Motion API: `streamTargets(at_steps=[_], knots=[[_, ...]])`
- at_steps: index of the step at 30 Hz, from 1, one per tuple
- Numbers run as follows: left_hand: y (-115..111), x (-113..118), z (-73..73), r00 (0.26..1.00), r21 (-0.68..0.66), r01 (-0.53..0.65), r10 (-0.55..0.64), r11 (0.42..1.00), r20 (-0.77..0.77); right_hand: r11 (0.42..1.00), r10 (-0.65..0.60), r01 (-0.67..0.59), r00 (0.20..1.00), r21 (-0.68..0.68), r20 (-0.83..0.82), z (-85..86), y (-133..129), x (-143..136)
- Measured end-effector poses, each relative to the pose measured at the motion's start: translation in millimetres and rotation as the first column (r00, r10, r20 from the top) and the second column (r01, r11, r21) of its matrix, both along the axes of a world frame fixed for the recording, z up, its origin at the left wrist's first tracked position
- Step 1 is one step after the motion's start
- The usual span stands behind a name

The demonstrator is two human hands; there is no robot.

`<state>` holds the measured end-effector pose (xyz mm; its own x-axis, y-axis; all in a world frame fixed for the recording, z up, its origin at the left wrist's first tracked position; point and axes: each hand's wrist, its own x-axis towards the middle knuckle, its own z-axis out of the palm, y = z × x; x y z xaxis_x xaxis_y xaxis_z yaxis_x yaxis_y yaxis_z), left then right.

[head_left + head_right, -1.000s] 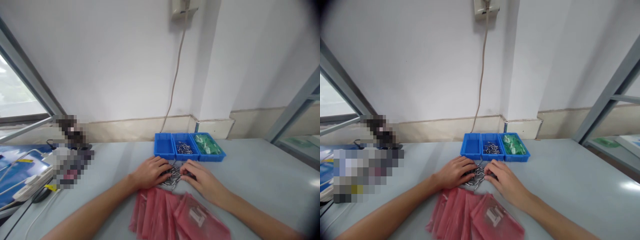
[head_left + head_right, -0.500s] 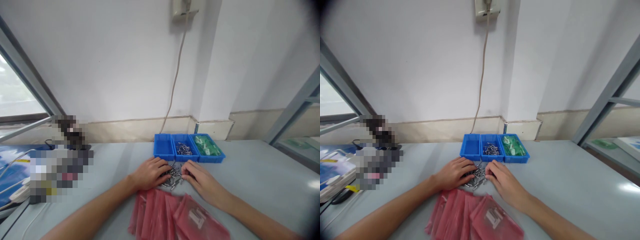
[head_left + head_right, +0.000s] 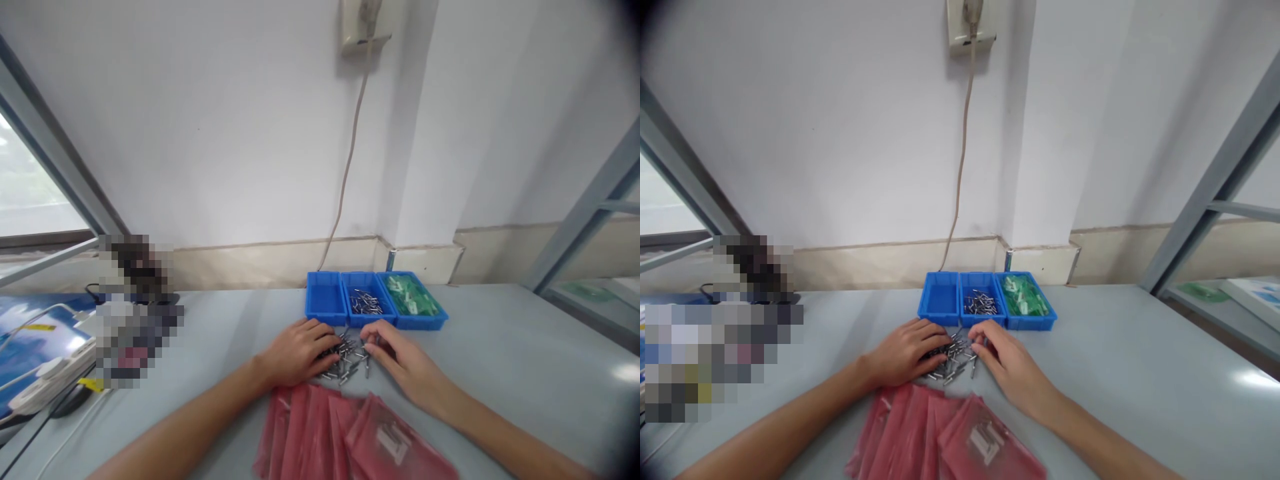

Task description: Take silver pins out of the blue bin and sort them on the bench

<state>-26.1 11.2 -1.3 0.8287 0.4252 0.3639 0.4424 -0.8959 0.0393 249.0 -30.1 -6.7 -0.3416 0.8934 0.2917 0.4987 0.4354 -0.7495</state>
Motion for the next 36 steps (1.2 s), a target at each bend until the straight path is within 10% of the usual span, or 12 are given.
streamTargets(at_steps=[36], knots=[[0.1, -0.5, 0.3, 1.000, -0.012, -0.002, 0.002, 1.000, -0.010, 0.989, -0.123, 0.110, 0.983, -0.100, -0.135, 0.8, 0.4, 3.8]])
